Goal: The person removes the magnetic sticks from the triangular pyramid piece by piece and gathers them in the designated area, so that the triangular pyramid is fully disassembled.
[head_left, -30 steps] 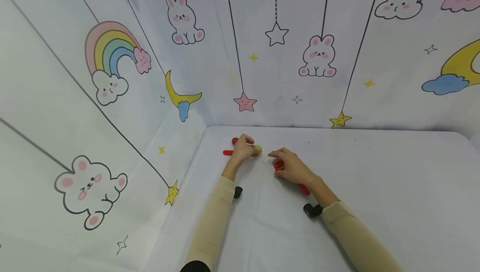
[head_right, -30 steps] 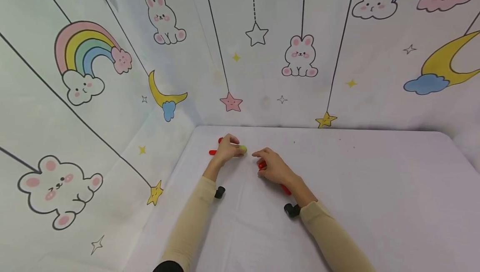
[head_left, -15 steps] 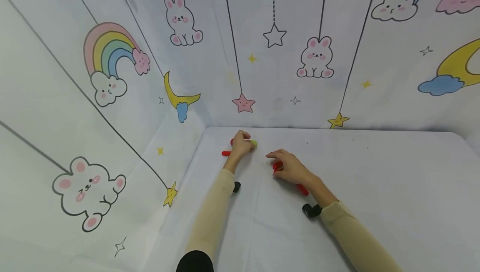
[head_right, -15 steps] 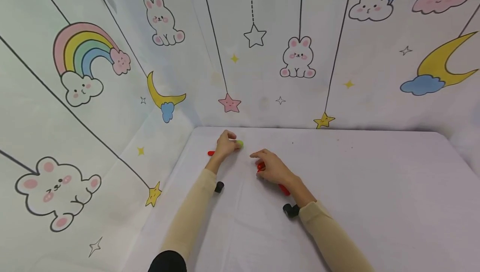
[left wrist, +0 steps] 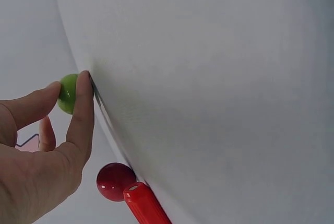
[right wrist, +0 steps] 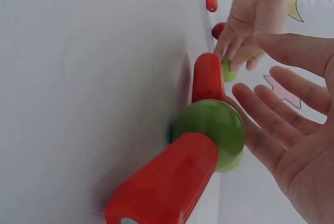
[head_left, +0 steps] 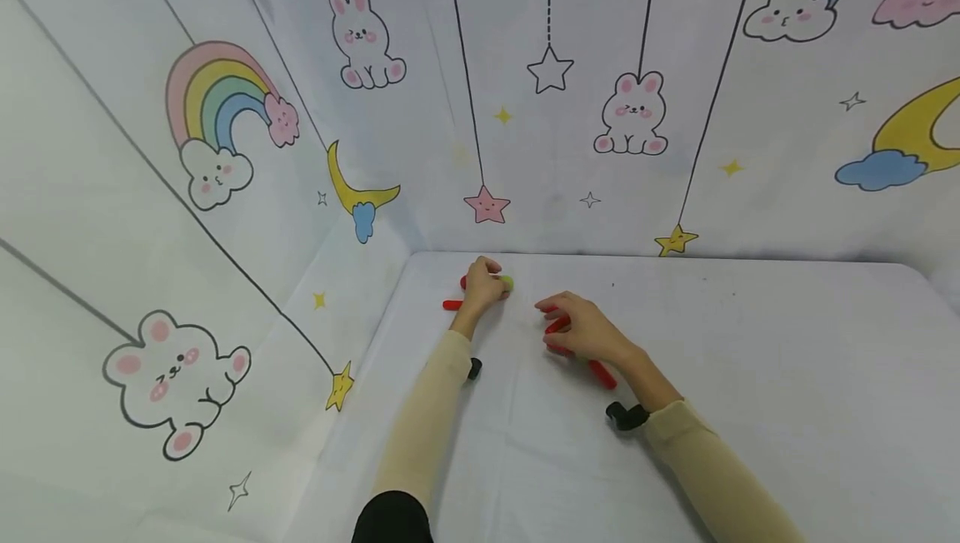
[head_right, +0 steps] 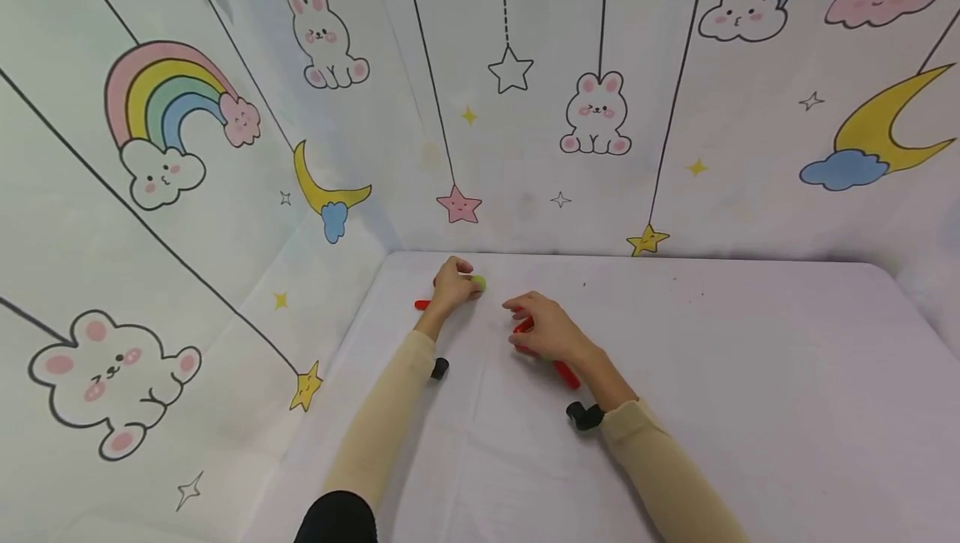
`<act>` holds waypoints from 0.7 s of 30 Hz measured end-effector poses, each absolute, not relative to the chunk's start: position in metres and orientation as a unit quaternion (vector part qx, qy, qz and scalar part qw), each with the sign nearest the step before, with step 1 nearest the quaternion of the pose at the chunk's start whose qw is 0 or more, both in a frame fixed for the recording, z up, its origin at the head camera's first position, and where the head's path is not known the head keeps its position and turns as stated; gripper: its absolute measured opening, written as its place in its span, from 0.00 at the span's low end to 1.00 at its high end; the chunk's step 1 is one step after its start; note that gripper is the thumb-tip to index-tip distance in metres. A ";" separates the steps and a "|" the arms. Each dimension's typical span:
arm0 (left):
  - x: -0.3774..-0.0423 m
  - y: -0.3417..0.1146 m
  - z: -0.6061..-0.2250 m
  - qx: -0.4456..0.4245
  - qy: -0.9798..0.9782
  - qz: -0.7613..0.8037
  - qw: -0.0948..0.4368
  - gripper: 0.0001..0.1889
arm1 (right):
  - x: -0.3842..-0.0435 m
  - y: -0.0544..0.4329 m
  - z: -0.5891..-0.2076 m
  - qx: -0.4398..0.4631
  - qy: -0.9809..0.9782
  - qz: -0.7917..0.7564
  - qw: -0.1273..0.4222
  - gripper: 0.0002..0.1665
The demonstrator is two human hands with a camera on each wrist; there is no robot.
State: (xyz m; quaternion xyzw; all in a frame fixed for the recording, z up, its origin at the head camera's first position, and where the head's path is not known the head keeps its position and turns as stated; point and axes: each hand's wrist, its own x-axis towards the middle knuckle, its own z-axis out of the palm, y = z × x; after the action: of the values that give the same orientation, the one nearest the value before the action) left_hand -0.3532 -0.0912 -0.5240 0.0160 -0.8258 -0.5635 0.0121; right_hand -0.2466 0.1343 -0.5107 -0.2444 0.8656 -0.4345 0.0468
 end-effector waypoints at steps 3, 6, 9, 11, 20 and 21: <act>-0.354 -0.091 -0.526 0.015 -0.820 -0.572 0.013 0.20 | -0.246 0.137 -0.510 -0.236 0.860 -0.451 0.048 0.30; -0.354 -0.091 -0.527 0.013 -0.817 -0.577 0.009 0.21 | -0.247 0.140 -0.509 -0.224 0.862 -0.452 0.043 0.28; -0.353 -0.093 -0.527 0.011 -0.821 -0.571 0.007 0.21 | -0.246 0.144 -0.506 -0.203 0.866 -0.456 0.034 0.27; -0.352 -0.094 -0.526 0.012 -0.827 -0.562 0.009 0.21 | -0.245 0.147 -0.503 -0.195 0.865 -0.461 0.024 0.26; -0.338 -0.105 -0.510 -0.015 -0.839 -0.542 0.044 0.23 | -0.250 0.163 -0.495 -0.148 0.874 -0.463 0.000 0.24; -0.335 -0.106 -0.507 -0.018 -0.838 -0.542 0.049 0.23 | -0.251 0.164 -0.496 -0.141 0.879 -0.456 0.001 0.24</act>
State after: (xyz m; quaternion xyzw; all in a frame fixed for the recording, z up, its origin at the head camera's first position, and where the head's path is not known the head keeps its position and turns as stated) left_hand -0.3353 -0.1063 -0.5074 -0.0182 -0.8384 -0.5425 0.0492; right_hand -0.2508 0.1644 -0.4959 -0.1413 0.8789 -0.4556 0.0005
